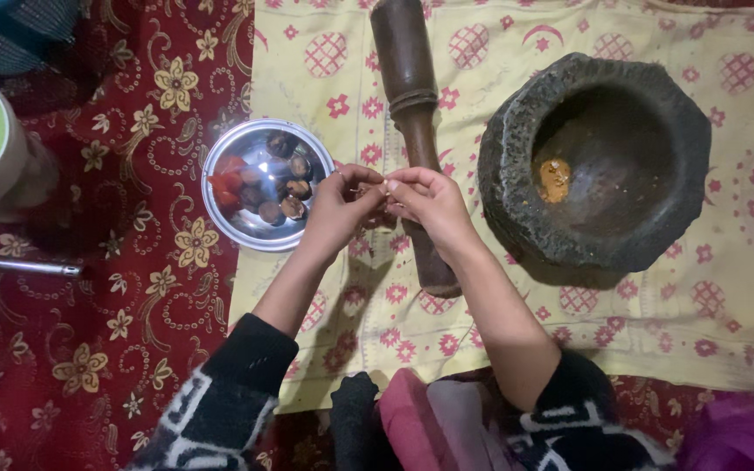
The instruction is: The person sits on a patterned floor cloth and uses a wooden pestle to crack nuts placed on the cloth. They then peel the shells off the cracked nuts by hand and place the nutmeats into a stone mortar.
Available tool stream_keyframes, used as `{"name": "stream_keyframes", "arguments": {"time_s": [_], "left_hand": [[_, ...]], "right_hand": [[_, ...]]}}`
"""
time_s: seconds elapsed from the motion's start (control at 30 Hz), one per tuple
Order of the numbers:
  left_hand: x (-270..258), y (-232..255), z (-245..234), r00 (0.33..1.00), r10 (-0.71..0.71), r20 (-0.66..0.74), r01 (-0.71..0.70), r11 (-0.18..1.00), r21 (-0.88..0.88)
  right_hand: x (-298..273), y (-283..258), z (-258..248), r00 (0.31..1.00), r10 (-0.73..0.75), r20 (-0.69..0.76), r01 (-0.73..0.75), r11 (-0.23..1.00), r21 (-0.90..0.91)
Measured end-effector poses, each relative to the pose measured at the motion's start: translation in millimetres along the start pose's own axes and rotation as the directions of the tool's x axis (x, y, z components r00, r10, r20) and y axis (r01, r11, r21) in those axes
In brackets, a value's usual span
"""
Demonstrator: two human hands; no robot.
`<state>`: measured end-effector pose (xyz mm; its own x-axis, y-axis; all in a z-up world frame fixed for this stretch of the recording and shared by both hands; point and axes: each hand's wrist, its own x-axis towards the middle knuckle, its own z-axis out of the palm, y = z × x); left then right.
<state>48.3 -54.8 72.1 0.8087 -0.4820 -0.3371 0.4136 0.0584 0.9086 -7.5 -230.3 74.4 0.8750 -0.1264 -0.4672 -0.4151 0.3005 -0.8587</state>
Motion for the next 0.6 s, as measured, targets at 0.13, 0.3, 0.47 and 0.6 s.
{"name": "stream_keyframes", "arguments": {"time_s": [0.13, 0.3, 0.47, 0.6], "left_hand": [[-8, 10, 5, 0.967, 0.255, -0.023, -0.228, 0.899, 0.373], [-19, 27, 17, 0.947, 0.315, -0.071, -0.223, 0.798, 0.56], [-16, 25, 12, 0.946, 0.318, -0.062, -0.23, 0.794, 0.562], [-8, 15, 9, 0.962, 0.259, -0.091, -0.195, 0.878, 0.437]], "right_hand": [[5, 4, -2, 1.0, -0.007, -0.019, 0.008, 0.999, 0.037], [4, 8, 0, 0.999, -0.05, 0.011, 0.05, 0.999, 0.0], [3, 6, -1, 0.999, -0.042, 0.015, 0.042, 0.999, 0.021], [0, 2, -1, 1.0, -0.02, -0.004, 0.02, 1.0, -0.003]]}}
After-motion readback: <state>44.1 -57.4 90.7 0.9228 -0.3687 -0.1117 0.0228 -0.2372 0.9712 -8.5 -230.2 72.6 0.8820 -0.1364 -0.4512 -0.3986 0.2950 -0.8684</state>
